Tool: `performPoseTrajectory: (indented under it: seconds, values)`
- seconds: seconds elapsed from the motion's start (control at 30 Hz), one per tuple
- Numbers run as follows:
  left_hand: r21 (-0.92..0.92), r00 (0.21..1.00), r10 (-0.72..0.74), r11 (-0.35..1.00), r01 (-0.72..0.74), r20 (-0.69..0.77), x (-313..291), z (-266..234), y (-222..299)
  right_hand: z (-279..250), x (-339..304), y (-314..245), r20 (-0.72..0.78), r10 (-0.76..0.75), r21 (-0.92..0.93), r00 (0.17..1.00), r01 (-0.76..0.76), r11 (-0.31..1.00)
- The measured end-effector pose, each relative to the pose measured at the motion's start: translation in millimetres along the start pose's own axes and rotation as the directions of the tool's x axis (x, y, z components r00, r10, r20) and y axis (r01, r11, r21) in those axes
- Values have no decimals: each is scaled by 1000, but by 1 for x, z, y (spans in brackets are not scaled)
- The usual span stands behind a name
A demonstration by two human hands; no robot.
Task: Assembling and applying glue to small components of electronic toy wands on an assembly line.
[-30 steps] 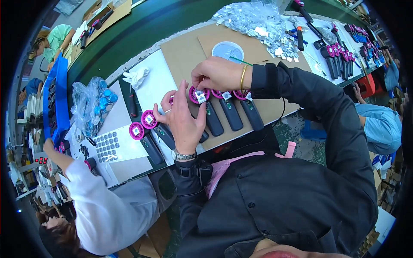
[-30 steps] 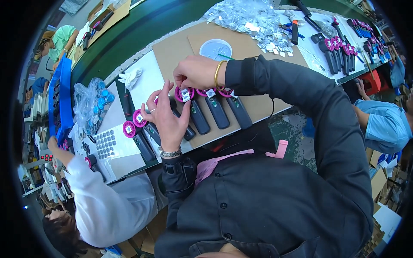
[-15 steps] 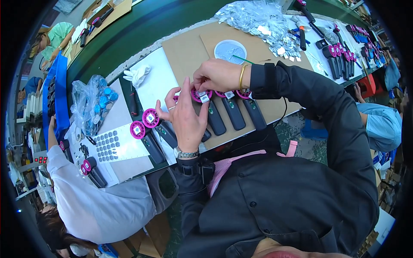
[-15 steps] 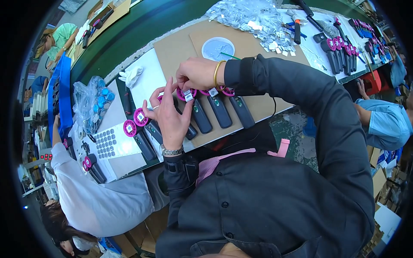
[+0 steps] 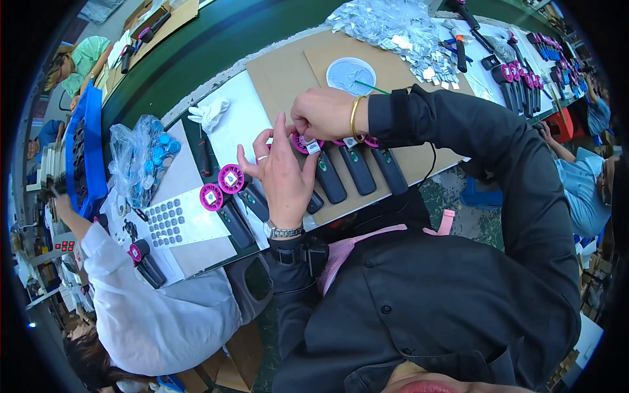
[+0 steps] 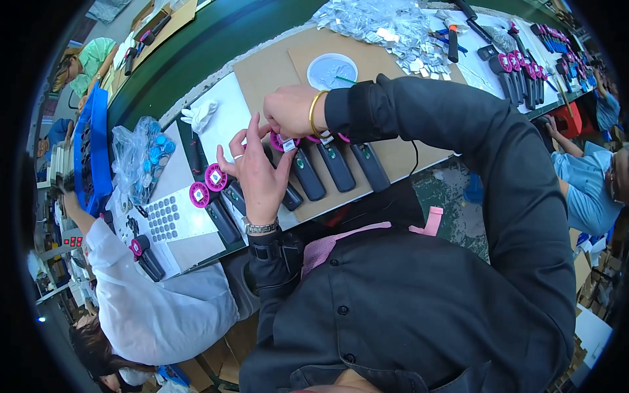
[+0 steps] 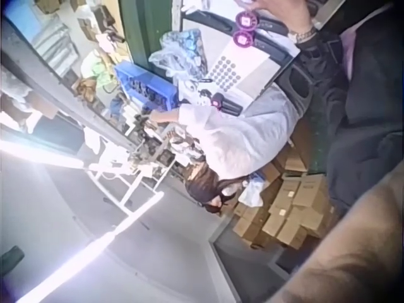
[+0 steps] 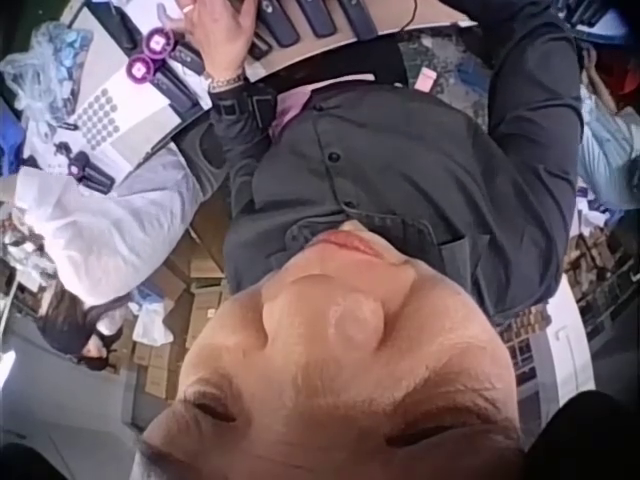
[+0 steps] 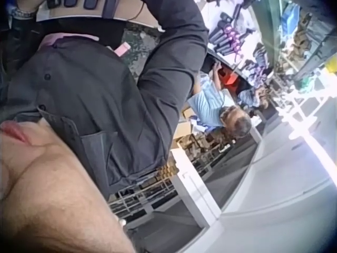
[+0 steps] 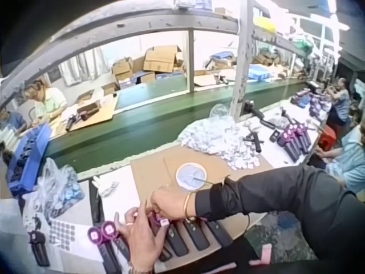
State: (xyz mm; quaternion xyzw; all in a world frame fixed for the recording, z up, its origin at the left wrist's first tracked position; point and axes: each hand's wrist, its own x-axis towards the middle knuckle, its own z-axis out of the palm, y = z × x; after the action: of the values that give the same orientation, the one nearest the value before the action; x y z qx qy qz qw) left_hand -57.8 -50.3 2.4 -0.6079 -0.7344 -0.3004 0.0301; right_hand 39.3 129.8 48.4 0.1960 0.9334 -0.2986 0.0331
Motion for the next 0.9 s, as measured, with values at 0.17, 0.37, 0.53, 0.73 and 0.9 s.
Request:
performPoseTrajectory:
  seconds: [0.17,0.37,0.53,0.73,0.9]
  values:
    - [-19,1000,8,1000,-8,7,2,0,0,9,5,1,-15,4,-59,1000,-5,998]
    - [-21,1000,19,1000,-19,8,3,0,-2,-10,18,-1,135,170,-30,976,-167,985]
    - [-32,1000,7,999,-6,22,3,-3,-2,-2,24,1,86,146,-141,986,-133,981]
    - [-21,1000,27,999,-26,14,3,0,-1,-4,10,2,33,91,-172,995,-84,982]
    - [13,996,-3,1000,2,94,0,-2,3,7,-9,8,-106,-75,-314,992,38,949]
